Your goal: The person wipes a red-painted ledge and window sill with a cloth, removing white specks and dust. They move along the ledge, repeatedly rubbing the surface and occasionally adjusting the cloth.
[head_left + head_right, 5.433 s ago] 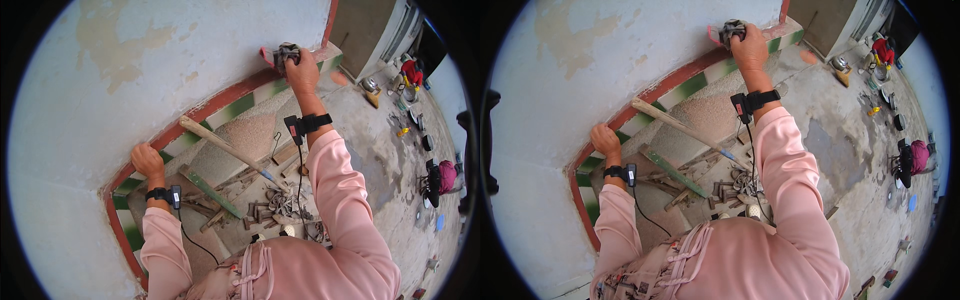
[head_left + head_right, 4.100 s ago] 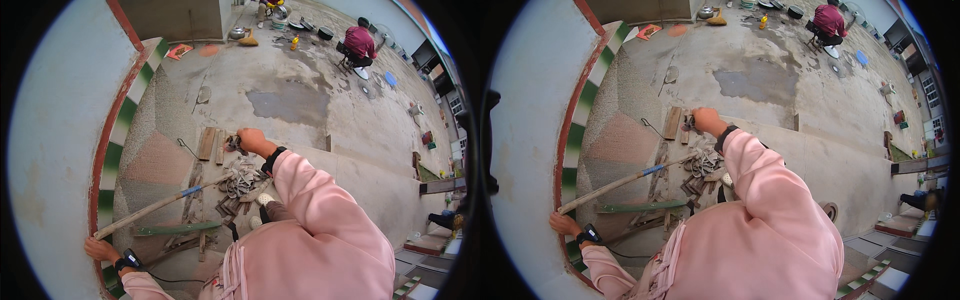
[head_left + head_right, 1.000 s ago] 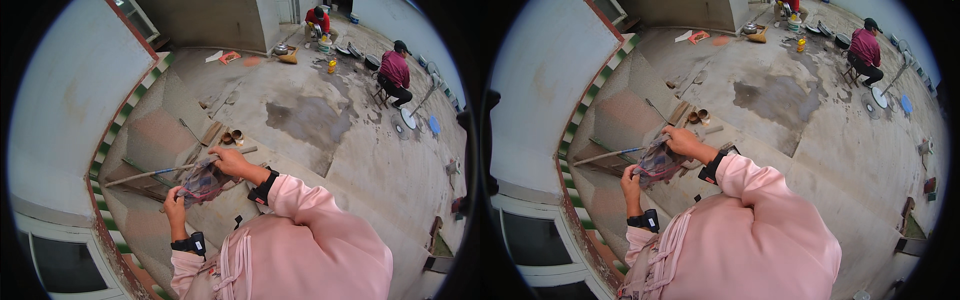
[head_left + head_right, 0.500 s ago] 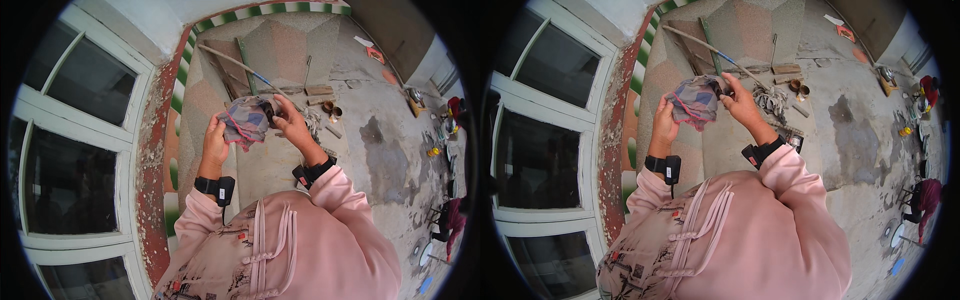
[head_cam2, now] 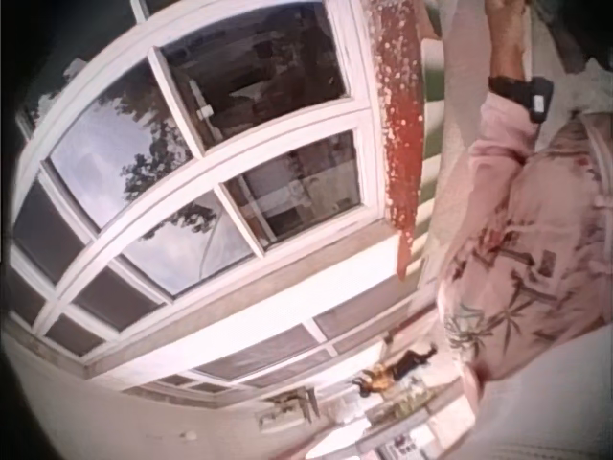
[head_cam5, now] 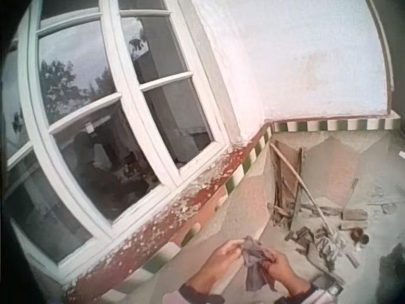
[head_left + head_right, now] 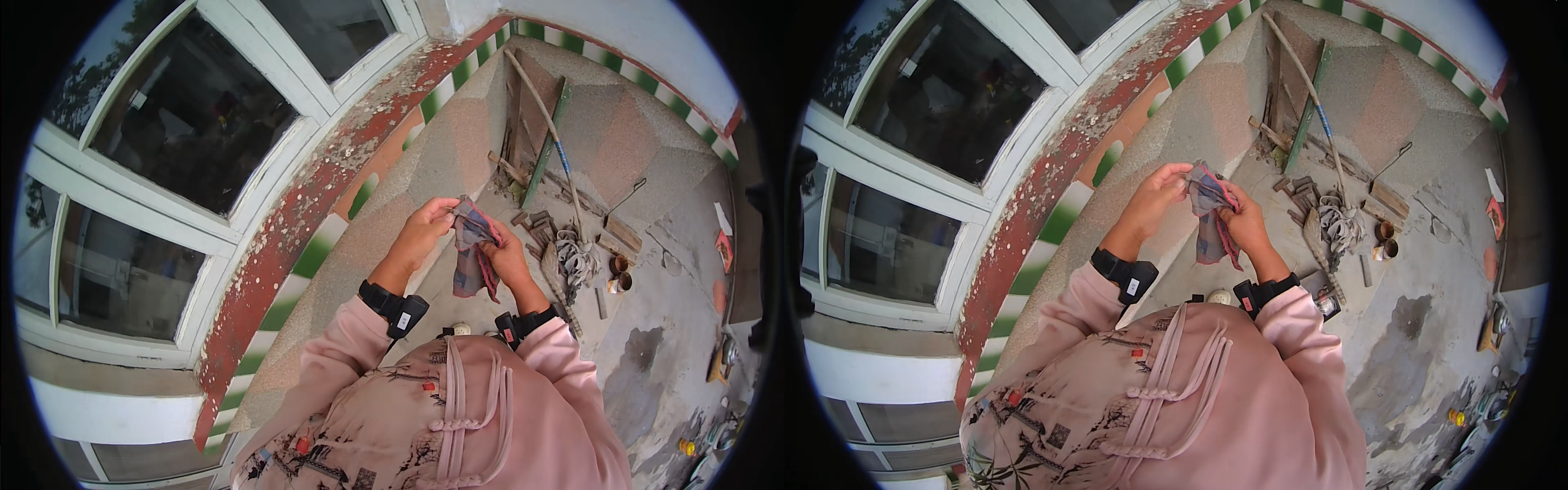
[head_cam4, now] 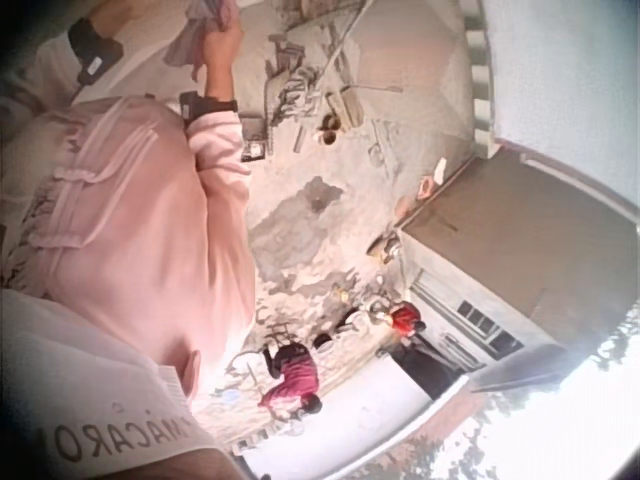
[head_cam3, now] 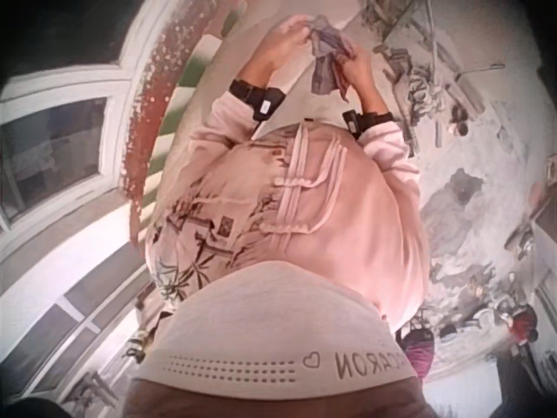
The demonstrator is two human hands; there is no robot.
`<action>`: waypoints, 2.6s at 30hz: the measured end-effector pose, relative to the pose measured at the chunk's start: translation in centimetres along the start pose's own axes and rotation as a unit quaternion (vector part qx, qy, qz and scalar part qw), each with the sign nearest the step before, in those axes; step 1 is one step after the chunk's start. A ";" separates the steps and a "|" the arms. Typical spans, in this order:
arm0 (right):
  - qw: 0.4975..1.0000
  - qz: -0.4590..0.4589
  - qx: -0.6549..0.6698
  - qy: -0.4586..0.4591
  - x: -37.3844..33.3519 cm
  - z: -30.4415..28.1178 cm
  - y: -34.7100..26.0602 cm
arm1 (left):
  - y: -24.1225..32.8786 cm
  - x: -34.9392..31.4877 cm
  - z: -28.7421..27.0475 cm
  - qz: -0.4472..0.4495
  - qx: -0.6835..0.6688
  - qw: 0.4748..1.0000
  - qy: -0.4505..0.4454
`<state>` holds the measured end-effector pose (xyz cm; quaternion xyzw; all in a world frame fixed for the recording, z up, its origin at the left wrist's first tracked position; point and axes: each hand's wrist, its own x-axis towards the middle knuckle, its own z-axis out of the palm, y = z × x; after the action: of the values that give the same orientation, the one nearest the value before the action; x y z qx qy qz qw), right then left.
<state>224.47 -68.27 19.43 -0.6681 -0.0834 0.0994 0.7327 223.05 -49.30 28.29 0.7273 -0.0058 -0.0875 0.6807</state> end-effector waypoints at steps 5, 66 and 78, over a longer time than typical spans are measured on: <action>0.996 0.001 -0.088 0.016 2.1 1.3 0.5 | -0.4 -6.1 -5.8 0.058 0.095 0.961 0.255; 0.705 -0.485 -0.430 -0.289 16.7 24.6 -7.4 | -2.9 -23.2 -24.2 0.068 0.261 0.659 0.702; 0.689 -0.488 -0.453 -0.288 11.3 30.2 -7.2 | -3.4 -23.4 -24.2 0.150 0.214 0.666 0.698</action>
<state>227.93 -36.90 29.26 -0.7223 -0.6395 -0.1343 0.2265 202.90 -22.09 29.17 0.6907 0.3434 0.5531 0.3149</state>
